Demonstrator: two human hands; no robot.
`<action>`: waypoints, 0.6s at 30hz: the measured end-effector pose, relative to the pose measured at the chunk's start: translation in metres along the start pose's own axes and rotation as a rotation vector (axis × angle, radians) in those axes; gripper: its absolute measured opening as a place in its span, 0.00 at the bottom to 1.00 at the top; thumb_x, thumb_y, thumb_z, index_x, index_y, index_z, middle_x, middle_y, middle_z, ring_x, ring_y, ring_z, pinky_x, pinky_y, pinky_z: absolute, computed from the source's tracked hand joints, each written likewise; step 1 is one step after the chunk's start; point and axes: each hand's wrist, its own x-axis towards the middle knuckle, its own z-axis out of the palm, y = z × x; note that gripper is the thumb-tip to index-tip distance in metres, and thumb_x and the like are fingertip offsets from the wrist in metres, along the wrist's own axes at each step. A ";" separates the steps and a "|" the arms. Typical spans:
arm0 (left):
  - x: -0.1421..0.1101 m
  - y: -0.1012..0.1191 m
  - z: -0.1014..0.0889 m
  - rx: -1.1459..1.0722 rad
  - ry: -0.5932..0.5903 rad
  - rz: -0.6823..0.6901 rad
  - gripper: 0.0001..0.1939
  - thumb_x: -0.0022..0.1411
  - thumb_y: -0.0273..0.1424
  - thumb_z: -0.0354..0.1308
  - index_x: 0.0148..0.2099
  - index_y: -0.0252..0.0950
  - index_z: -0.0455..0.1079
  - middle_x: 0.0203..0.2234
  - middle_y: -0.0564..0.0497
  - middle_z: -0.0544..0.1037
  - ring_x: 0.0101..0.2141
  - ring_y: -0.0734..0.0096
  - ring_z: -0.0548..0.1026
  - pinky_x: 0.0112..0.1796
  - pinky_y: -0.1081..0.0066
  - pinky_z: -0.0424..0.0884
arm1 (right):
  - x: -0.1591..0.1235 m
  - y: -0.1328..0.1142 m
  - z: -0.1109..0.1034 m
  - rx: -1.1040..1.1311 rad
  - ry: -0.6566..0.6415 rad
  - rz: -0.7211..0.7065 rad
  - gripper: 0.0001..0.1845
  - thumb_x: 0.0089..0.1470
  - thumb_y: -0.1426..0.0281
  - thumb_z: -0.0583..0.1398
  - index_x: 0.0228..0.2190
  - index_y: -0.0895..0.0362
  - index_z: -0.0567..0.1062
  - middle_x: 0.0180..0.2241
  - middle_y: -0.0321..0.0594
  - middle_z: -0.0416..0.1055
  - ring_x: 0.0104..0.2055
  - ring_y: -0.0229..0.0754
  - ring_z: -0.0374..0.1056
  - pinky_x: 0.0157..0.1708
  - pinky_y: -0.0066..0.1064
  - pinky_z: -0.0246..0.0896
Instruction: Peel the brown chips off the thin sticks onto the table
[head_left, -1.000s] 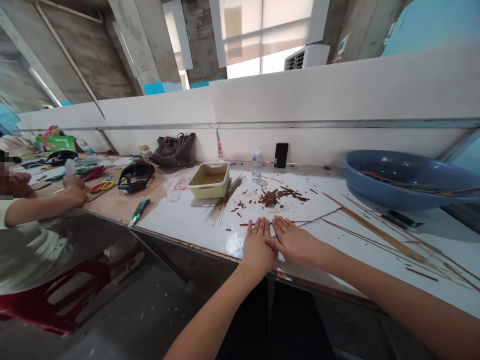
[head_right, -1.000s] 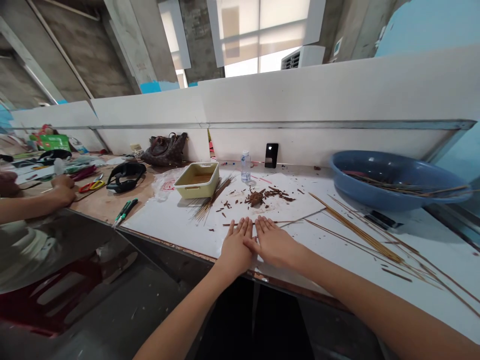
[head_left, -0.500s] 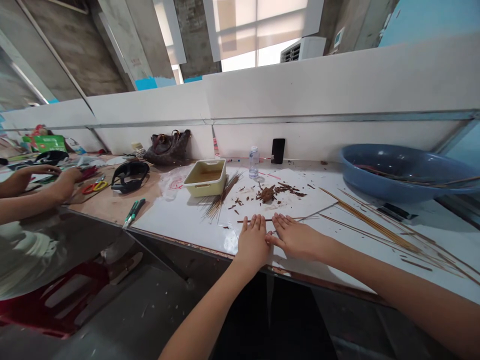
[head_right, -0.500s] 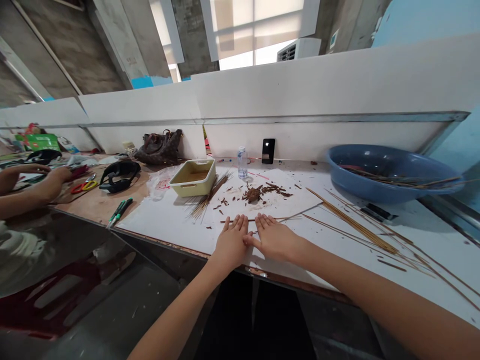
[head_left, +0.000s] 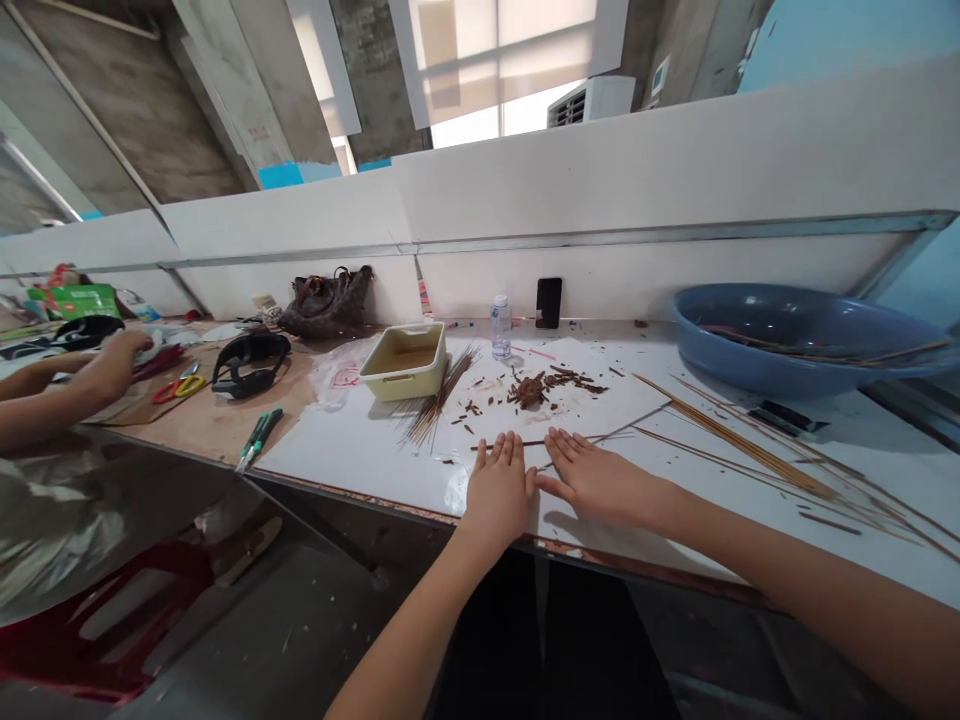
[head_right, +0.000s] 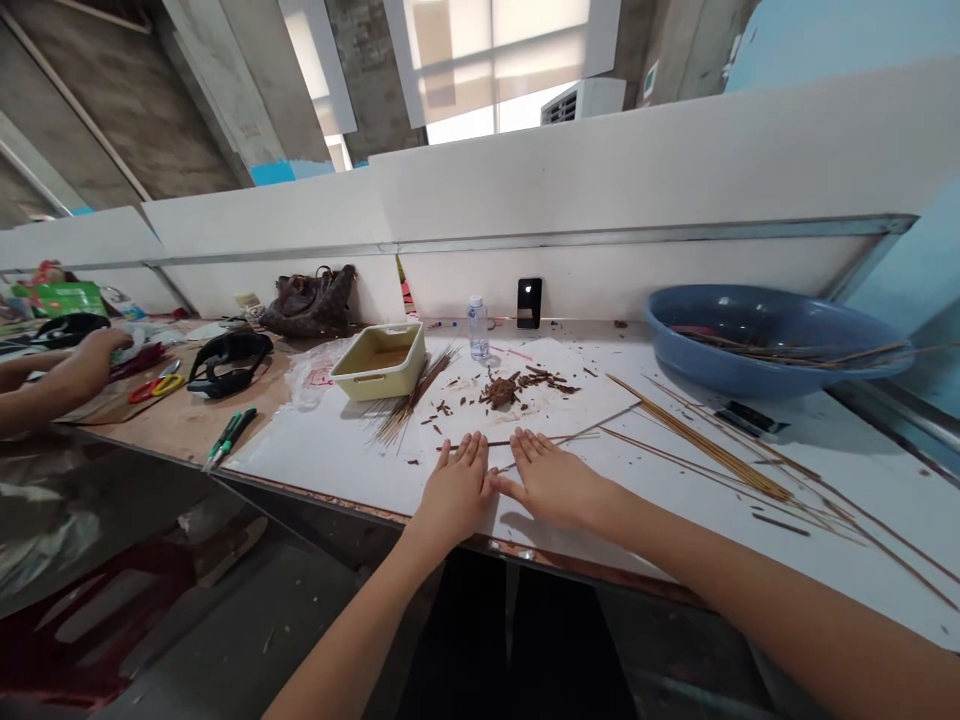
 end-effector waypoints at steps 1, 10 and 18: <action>0.004 -0.001 -0.003 -0.001 -0.014 -0.011 0.35 0.82 0.37 0.39 0.81 0.25 0.54 0.78 0.36 0.59 0.79 0.54 0.56 0.78 0.49 0.48 | 0.004 0.001 -0.004 0.006 -0.017 0.011 0.52 0.75 0.39 0.41 0.77 0.68 0.58 0.77 0.67 0.54 0.81 0.63 0.51 0.78 0.58 0.49; 0.007 0.001 -0.009 0.009 -0.017 -0.046 0.34 0.83 0.38 0.39 0.81 0.25 0.55 0.78 0.36 0.59 0.79 0.53 0.56 0.78 0.48 0.48 | 0.006 -0.004 -0.011 0.007 -0.030 0.070 0.55 0.75 0.39 0.42 0.77 0.74 0.56 0.77 0.71 0.50 0.81 0.65 0.47 0.79 0.58 0.46; 0.020 -0.002 -0.018 -0.009 -0.060 -0.087 0.35 0.83 0.38 0.38 0.82 0.22 0.51 0.80 0.36 0.53 0.80 0.53 0.52 0.78 0.49 0.45 | 0.021 0.000 -0.022 -0.020 -0.065 0.107 0.55 0.75 0.39 0.40 0.76 0.75 0.58 0.76 0.73 0.54 0.80 0.66 0.52 0.78 0.57 0.50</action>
